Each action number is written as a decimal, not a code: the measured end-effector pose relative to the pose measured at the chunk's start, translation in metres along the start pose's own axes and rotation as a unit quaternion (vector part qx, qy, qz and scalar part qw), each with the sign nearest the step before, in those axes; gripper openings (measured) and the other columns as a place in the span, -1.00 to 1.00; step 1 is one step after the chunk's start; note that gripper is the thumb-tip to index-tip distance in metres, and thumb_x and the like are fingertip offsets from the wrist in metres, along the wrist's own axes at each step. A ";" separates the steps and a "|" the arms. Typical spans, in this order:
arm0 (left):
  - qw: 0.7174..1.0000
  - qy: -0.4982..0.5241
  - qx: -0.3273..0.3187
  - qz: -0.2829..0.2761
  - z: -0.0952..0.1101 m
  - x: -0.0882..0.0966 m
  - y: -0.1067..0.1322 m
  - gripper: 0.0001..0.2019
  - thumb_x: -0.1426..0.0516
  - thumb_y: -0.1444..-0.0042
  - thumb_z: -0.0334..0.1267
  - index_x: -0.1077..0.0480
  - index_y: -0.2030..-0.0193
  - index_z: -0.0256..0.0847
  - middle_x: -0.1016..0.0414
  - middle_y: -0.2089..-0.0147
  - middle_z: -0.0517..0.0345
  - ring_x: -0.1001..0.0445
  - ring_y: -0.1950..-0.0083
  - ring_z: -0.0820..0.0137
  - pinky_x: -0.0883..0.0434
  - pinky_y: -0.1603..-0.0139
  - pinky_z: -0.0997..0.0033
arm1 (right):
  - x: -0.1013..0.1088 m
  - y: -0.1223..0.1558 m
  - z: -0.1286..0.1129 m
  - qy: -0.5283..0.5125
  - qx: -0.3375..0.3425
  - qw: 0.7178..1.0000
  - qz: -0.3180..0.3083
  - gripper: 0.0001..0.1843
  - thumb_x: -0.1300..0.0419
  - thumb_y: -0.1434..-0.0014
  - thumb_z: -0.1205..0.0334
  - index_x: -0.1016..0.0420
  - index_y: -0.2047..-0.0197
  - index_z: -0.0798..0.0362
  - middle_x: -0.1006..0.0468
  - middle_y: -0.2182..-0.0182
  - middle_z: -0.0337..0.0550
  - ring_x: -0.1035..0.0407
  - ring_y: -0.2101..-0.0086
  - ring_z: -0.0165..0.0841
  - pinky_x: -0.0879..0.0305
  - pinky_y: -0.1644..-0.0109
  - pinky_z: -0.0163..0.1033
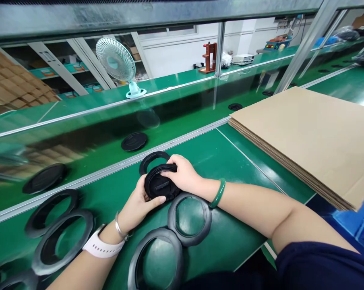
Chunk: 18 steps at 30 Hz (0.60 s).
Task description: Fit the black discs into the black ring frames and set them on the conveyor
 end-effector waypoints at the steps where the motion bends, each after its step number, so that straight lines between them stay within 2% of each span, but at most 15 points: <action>1: 1.000 -0.007 -0.001 0.008 0.001 0.001 0.000 -0.36 -0.33 -0.11 -0.06 -0.13 -0.22 -0.09 -0.39 -0.15 0.02 -0.42 -0.15 0.13 -0.45 -0.12 0.14 | 0.001 -0.001 0.000 0.001 -0.002 1.000 -0.003 -0.78 -0.36 -0.08 0.37 -0.35 0.37 0.11 -0.41 0.39 -0.31 -0.31 0.32 -0.37 -0.18 0.23 -0.29; 2: 1.000 -0.019 -0.003 0.018 0.002 0.002 0.000 -0.42 -0.29 -0.16 -0.04 -0.16 -0.20 -0.11 -0.41 -0.13 0.03 -0.42 -0.14 0.14 -0.44 -0.12 0.16 | 0.001 -0.003 0.001 -0.007 -0.007 1.000 -0.020 -0.80 -0.36 -0.09 0.36 -0.37 0.36 0.11 -0.42 0.38 -0.30 -0.32 0.32 -0.36 -0.19 0.22 -0.29; 4: 0.998 -0.056 -0.008 0.040 0.003 0.004 0.000 -0.53 -0.22 -0.22 -0.01 -0.21 -0.16 -0.13 -0.43 -0.08 0.06 -0.42 -0.11 0.16 -0.42 -0.11 0.18 | -0.003 -0.005 0.003 -0.051 -0.025 0.993 -0.105 -0.80 -0.38 -0.09 0.30 -0.42 0.28 0.12 -0.47 0.33 -0.27 -0.36 0.28 -0.34 -0.25 0.18 -0.27; 6: 0.996 -0.078 -0.014 0.048 0.006 0.005 -0.001 -0.57 -0.20 -0.23 -0.01 -0.24 -0.13 -0.14 -0.44 -0.06 0.08 -0.42 -0.08 0.17 -0.40 -0.09 0.19 | -0.008 -0.005 0.002 -0.100 -0.036 0.973 -0.205 -0.65 -0.45 -0.02 0.26 -0.45 0.16 0.12 -0.52 0.24 -0.23 -0.41 0.20 -0.29 -0.30 0.11 -0.25; 8: 0.997 -0.069 -0.018 0.041 0.008 0.004 -0.001 -0.57 -0.21 -0.23 -0.02 -0.25 -0.13 -0.14 -0.44 -0.06 0.09 -0.42 -0.08 0.17 -0.40 -0.09 0.21 | -0.009 -0.004 -0.001 -0.102 -0.027 0.961 -0.257 -0.52 -0.50 0.05 0.26 -0.45 0.09 0.13 -0.53 0.18 -0.21 -0.42 0.14 -0.25 -0.33 0.07 -0.23; 10: 0.998 -0.050 -0.017 0.037 0.009 0.004 -0.001 -0.58 -0.21 -0.23 -0.03 -0.25 -0.12 -0.14 -0.44 -0.06 0.10 -0.42 -0.09 0.18 -0.39 -0.09 0.23 | -0.006 -0.003 -0.006 -0.056 -0.003 0.967 -0.250 -0.51 -0.52 0.08 0.32 -0.46 0.10 0.13 -0.54 0.18 -0.20 -0.43 0.14 -0.24 -0.33 0.06 -0.21; 14: 0.997 -0.063 -0.017 0.045 0.011 0.006 0.001 -0.57 -0.21 -0.23 -0.03 -0.25 -0.13 -0.15 -0.45 -0.05 0.08 -0.43 -0.08 0.17 -0.39 -0.07 0.24 | -0.004 -0.001 -0.015 0.037 0.027 0.981 -0.187 -0.51 -0.52 0.07 0.41 -0.47 0.07 0.11 -0.54 0.17 -0.20 -0.44 0.14 -0.24 -0.33 0.06 -0.21; 16: 0.996 -0.076 -0.018 0.048 0.011 0.006 0.001 -0.57 -0.21 -0.23 -0.03 -0.25 -0.14 -0.15 -0.46 -0.05 0.08 -0.43 -0.07 0.16 -0.39 -0.05 0.24 | -0.005 -0.001 -0.016 0.046 0.029 0.983 -0.174 -0.51 -0.51 0.07 0.42 -0.47 0.08 0.10 -0.54 0.17 -0.20 -0.44 0.14 -0.25 -0.33 0.06 -0.21; 18: 0.995 -0.081 -0.020 0.050 0.010 0.006 0.000 -0.58 -0.20 -0.23 -0.03 -0.26 -0.13 -0.15 -0.46 -0.05 0.09 -0.43 -0.07 0.17 -0.38 -0.05 0.25 | -0.006 -0.003 -0.012 0.030 0.025 0.980 -0.193 -0.53 -0.53 0.08 0.39 -0.48 0.10 0.12 -0.54 0.19 -0.20 -0.44 0.15 -0.25 -0.34 0.06 -0.21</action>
Point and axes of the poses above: each hand's wrist, its own y-axis away from the middle knuckle, its own x-axis out of the back of the hand, z = x × y, the point moved 6 cm from there along -y, towards the middle knuckle
